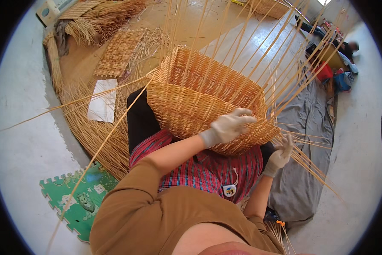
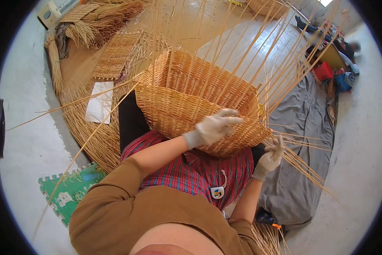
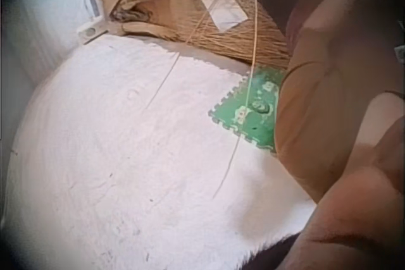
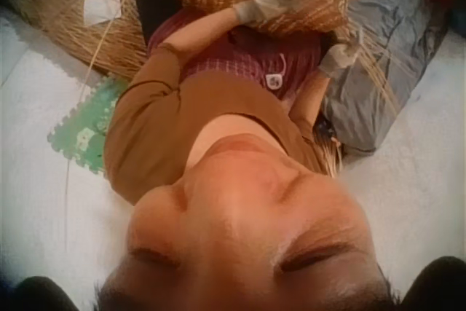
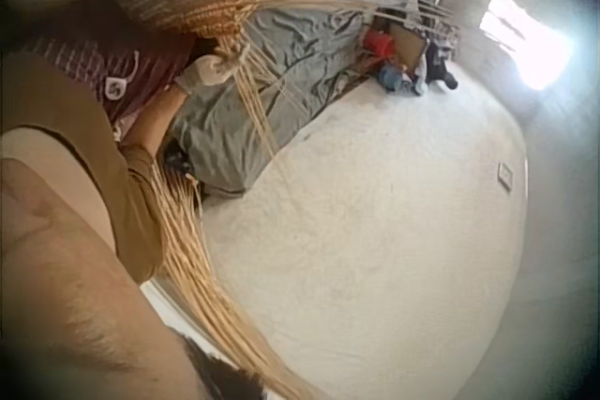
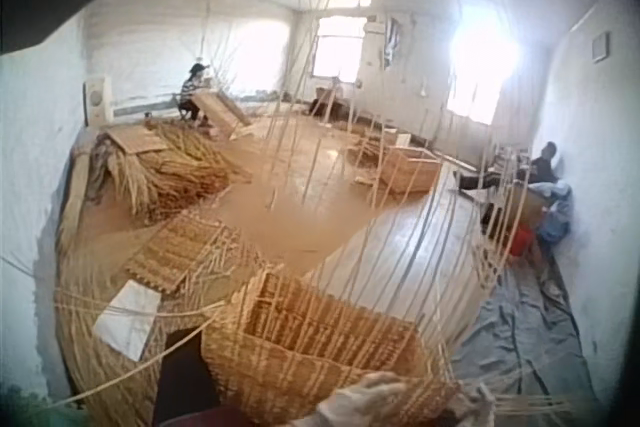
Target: The recorder is weaving a large wicker basket and then uses a measuring tape to check the dimensions.
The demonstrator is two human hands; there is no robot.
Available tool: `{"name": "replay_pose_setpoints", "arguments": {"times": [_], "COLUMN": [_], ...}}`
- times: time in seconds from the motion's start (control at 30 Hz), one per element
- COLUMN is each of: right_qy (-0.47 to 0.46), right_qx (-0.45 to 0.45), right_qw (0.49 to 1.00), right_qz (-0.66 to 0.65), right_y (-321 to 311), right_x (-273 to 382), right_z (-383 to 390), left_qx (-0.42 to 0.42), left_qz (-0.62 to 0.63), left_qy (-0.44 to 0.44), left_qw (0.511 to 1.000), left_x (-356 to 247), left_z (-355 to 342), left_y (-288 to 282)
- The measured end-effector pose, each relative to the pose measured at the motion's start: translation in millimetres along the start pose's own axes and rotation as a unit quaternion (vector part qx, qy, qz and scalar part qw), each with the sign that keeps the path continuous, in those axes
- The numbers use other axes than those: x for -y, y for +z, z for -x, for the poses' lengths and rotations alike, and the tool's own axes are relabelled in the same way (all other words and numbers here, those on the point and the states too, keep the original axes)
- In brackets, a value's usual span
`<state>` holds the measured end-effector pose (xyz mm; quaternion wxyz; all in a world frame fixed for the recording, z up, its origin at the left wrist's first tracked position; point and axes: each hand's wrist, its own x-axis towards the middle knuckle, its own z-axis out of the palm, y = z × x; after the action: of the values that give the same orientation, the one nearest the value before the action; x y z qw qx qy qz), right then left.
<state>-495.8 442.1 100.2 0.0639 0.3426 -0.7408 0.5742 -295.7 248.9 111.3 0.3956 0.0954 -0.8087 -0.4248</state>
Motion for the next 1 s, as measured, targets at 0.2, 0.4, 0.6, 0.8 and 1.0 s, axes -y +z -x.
{"name": "replay_pose_setpoints", "arguments": {"times": [0.2,0.4,0.6,0.8,1.0], "right_qy": [-0.019,-0.188,-0.314,-0.375,-0.349], "right_qx": [0.090,0.502,0.441,0.311,0.362], "right_qw": [0.991,0.831,0.841,0.873,0.860], "right_qz": [-0.101,-0.151,-0.003,-0.037,-0.087], "right_y": [68.2,195.3,284.4,314.0,305.5], "right_x": [42.9,194.7,265.3,275.8,276.8], "right_z": [59.5,102.4,134.8,141.5,122.2], "left_qx": [-0.457,-0.496,-0.411,-0.343,-0.293], "left_qz": [-0.101,0.138,0.314,0.268,0.359], "left_qy": [-0.164,-0.097,-0.125,-0.128,-0.181], "left_qw": [0.868,0.852,0.847,0.891,0.868], "left_x": [73.0,94.3,86.5,82.1,129.3], "left_z": [111.4,125.6,148.4,122.1,121.7], "left_y": [-144.1,-226.9,-228.3,-249.9,-245.9]}}
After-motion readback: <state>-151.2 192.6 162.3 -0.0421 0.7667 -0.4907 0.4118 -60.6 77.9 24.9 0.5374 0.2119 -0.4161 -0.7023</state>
